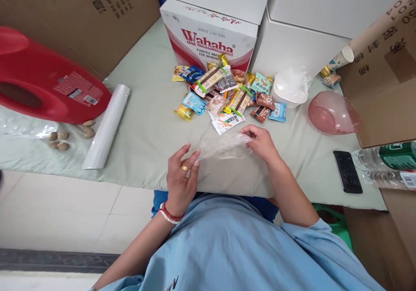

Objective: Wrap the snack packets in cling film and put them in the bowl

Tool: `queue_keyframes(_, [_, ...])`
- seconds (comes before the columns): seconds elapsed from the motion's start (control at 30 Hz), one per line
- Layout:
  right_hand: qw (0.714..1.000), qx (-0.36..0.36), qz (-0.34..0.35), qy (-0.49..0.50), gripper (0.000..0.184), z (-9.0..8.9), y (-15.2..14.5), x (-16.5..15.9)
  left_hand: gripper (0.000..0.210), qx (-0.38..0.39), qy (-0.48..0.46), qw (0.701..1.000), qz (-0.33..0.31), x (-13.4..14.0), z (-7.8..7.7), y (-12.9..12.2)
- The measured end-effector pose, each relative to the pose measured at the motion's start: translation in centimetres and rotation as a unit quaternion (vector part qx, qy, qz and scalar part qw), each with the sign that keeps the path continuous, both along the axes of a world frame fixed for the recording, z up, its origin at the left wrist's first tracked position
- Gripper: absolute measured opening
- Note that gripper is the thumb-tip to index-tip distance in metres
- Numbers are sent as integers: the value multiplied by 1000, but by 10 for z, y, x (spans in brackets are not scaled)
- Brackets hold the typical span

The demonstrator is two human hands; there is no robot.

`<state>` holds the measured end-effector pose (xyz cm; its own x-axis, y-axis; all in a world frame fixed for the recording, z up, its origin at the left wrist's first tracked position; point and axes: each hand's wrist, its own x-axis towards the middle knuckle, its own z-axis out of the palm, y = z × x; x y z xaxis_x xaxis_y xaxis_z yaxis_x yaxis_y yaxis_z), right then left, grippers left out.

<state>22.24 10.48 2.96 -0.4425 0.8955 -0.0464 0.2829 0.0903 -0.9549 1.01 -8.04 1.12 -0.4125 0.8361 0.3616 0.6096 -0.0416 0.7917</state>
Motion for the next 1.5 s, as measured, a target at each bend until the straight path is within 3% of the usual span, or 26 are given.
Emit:
queue_keyframes(0.13, [977, -182, -95, 62, 23, -8, -16, 11, 33, -85, -98, 991, 25, -18, -8, -15])
queue_keyframes(0.27, [947, -283, -128, 79, 39, -11, -37, 16, 41, -133, -207, 969, 10, -23, -16, -18])
queue_keyframes(0.37, [951, -275, -123, 68, 42, -10, -51, 13, 72, -97, -241, 965, -39, -10, -10, -8])
queue_keyframes(0.47, [972, -210, -100, 28, 32, -6, -61, 8, 94, -12, -88, 996, -22, 10, 6, 11])
queue_keyframes(0.53, [981, -180, -77, 4, 23, -2, -64, 7, 81, 3, 38, 999, -26, 19, 16, 24])
queue_keyframes(0.63, [985, -161, -53, 12, 31, 4, -64, 10, 49, -80, 118, 987, -72, 19, 16, 41])
queue_keyframes(0.7, [988, -148, -49, 22, 41, 5, -61, 16, 47, -137, 113, 980, -92, 10, 9, 46])
queue_keyframes(0.8, [989, -132, -64, 10, 31, 4, -58, 27, 45, -149, 73, 983, -82, -10, -3, 44])
queue_keyframes(0.93, [982, -154, -109, 21, 31, -2, -60, 36, 17, -158, -48, 985, -39, -27, -9, 33])
queue_keyframes(1.03, [969, -189, -147, 60, 40, -3, -63, 38, 17, -184, -203, 961, -22, -29, -6, 27])
queue_keyframes(1.1, [957, -211, -177, 92, 47, -3, -65, 39, 20, -169, -330, 929, 0, -29, -2, 24])
queue_keyframes(1.17, [944, -226, -210, 119, 51, -3, -66, 40, 25, -148, -466, 872, 24, -28, 4, 21])
queue_keyframes(1.23, [933, -236, -236, 135, 54, -5, -68, 41, 28, -150, -584, 797, 41, -30, 8, 14])
queue_keyframes(1.33, [932, -237, -242, 125, 54, -15, -76, 43, 29, -199, -675, 709, 39, -34, 9, -2])
queue_keyframes(1.4, [945, -224, -224, 80, 50, -22, -84, 49, 30, -248, -669, 700, 41, -38, 8, -17])
queue_keyframes(1.5, [976, -168, -127, -54, 42, -25, -92, 67, 35, -286, -565, 771, 68, -43, 6, -35])
